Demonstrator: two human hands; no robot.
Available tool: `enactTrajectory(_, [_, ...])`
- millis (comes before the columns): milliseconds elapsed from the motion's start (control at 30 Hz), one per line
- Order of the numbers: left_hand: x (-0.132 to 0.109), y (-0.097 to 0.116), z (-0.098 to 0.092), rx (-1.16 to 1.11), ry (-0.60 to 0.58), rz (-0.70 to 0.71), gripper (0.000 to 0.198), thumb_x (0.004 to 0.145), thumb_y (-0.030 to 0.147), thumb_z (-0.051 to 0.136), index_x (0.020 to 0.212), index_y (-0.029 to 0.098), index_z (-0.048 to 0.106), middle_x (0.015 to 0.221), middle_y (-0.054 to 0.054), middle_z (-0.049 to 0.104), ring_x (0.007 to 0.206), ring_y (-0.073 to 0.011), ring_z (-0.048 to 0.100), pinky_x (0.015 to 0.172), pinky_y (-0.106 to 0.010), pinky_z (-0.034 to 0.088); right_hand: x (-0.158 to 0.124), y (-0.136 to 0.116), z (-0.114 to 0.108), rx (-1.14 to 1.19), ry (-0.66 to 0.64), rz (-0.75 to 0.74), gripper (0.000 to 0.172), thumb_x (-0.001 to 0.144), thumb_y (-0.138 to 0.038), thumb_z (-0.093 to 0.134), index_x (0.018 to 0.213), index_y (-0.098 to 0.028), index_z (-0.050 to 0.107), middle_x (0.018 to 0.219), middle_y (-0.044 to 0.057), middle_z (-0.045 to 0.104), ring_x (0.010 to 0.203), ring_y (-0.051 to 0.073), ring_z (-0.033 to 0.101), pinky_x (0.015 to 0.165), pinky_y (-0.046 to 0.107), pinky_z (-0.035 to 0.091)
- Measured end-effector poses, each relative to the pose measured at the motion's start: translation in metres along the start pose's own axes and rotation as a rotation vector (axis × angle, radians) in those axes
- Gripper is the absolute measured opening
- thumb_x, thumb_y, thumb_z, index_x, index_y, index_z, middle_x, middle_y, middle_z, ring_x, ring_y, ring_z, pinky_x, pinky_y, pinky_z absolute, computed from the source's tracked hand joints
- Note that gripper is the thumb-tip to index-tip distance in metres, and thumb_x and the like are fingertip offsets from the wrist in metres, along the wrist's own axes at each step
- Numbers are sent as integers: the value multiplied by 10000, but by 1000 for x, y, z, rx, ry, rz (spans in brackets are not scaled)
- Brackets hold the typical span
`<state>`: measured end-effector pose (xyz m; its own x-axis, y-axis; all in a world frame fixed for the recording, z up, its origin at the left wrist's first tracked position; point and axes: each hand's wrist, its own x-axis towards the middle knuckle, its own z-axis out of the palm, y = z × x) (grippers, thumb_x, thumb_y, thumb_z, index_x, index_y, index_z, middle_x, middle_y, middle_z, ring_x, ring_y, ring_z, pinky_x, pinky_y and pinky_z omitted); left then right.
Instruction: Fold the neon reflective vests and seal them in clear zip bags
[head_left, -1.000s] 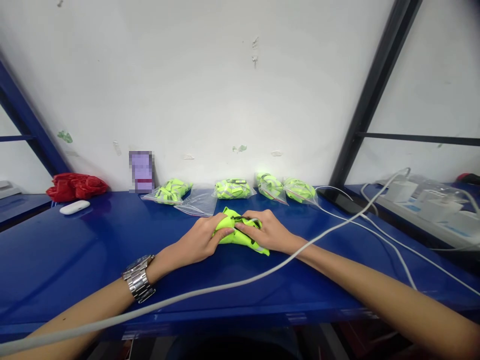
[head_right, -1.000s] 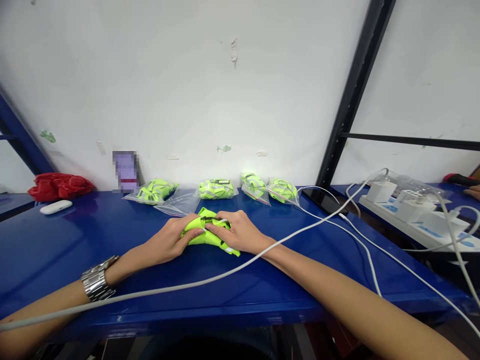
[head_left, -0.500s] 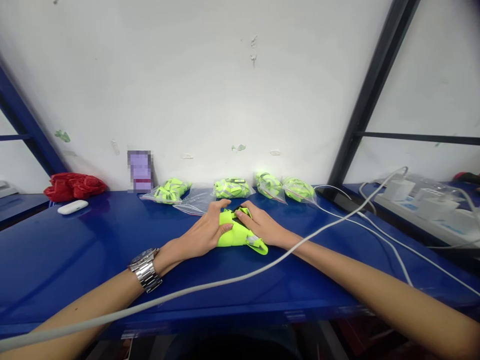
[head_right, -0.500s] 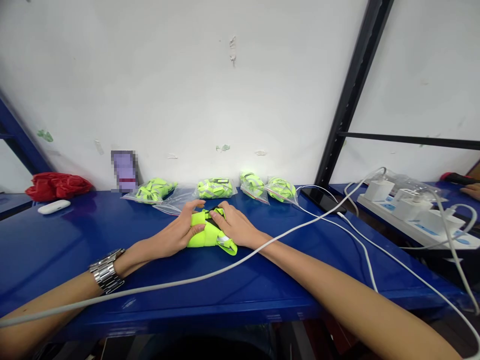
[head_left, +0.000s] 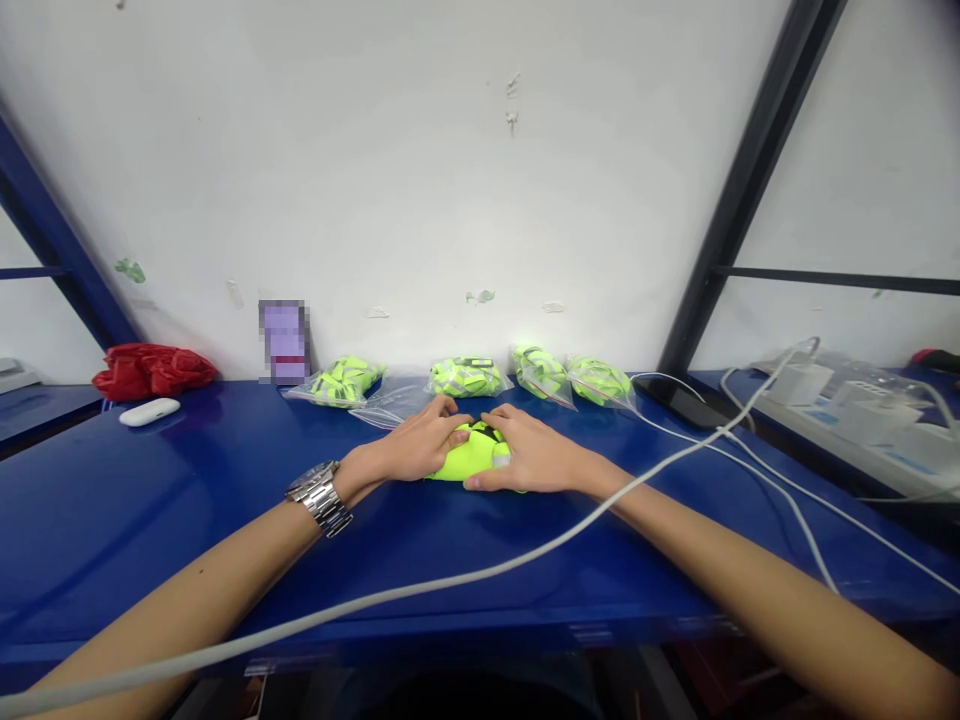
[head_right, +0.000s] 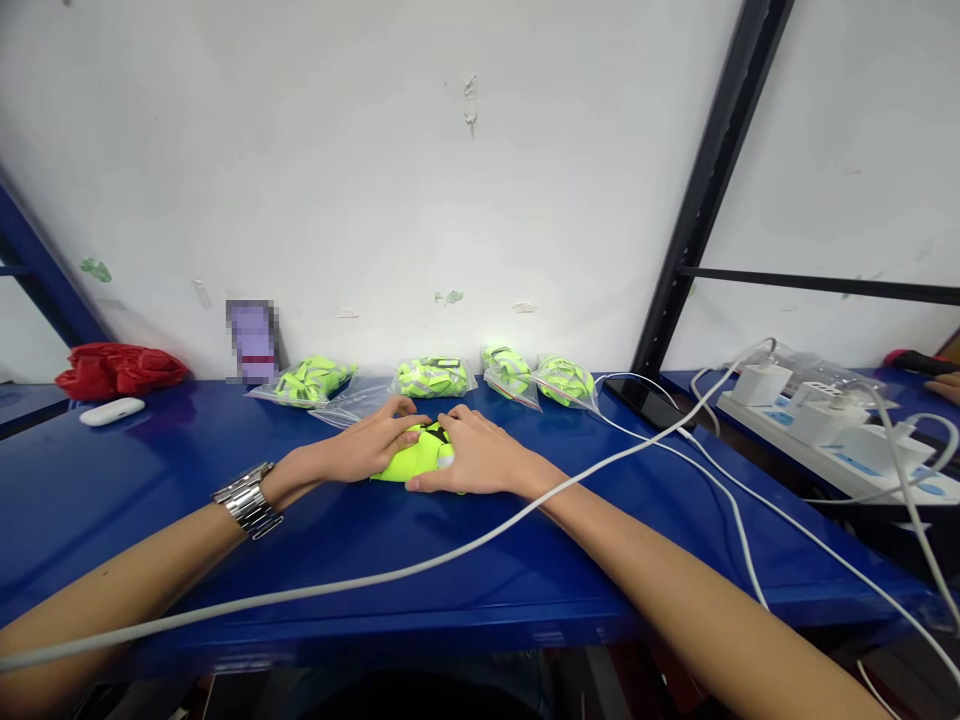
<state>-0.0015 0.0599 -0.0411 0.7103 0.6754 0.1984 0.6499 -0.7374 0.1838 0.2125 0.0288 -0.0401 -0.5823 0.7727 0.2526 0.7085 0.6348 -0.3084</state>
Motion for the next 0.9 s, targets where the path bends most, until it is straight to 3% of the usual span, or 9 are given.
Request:
enactTrajectory(133, [1,1,0,-10,-99,-12,538,984,418,190,1350,99,420,1354,-180,454,1251,-264,435,1054,-407,311,3,3,2,-15,-23,-92,588,880,-595,460,1156,-85,557,1017,152,556,992,274,523,844,400,433])
enactTrajectory(233, [-2,4,1,-96,-150,-100,637,966,522,155,1437,113,287,1490,-162,329,1362,-281,316,1090,-396,248,7,11,3,39,-63,-105,563,892,-598,434,1112,-99,576,967,125,550,932,253,527,813,389,440])
enactTrajectory(333, [-4,10,-1,-104,-195,-142,871,835,716,350,1466,130,220,1515,-171,277,1355,-335,320,1059,-395,282,11,18,4,118,-82,-99,555,890,-595,442,1126,-112,578,1004,122,543,974,255,517,855,395,429])
enactTrajectory(433, [-2,16,-8,-52,-238,-159,1105,602,808,565,1426,122,298,1415,-202,416,1231,-383,450,954,-402,372,12,23,5,153,-76,-81,553,900,-582,434,1218,-141,534,1074,119,541,1068,269,473,929,421,388])
enactTrajectory(567, [5,22,-15,22,-266,-118,954,602,821,542,1274,148,469,1160,-166,596,1011,-347,577,776,-363,421,11,26,4,116,-76,-77,515,916,-582,391,1184,-171,549,1072,103,539,1020,257,476,914,436,382])
enactTrajectory(700, [8,22,-17,108,-233,-51,784,682,775,503,1144,142,523,946,-125,624,857,-293,592,671,-327,403,9,27,4,133,-69,-69,515,897,-591,426,1190,-184,541,1076,101,552,1008,259,502,896,436,395])
enactTrajectory(800, [9,19,-18,131,-189,-19,634,735,690,500,1058,146,535,906,-107,610,808,-260,580,641,-314,394,10,26,6,150,-58,-46,619,775,-620,597,1192,-166,539,1090,123,574,1023,294,525,881,452,415])
enactTrajectory(900, [12,18,-21,136,-173,-15,568,719,634,542,1020,152,532,872,-88,604,758,-236,570,594,-297,380,11,28,10,209,-34,-8,791,709,-588,678,1310,-125,455,1239,181,540,1144,338,498,939,483,397])
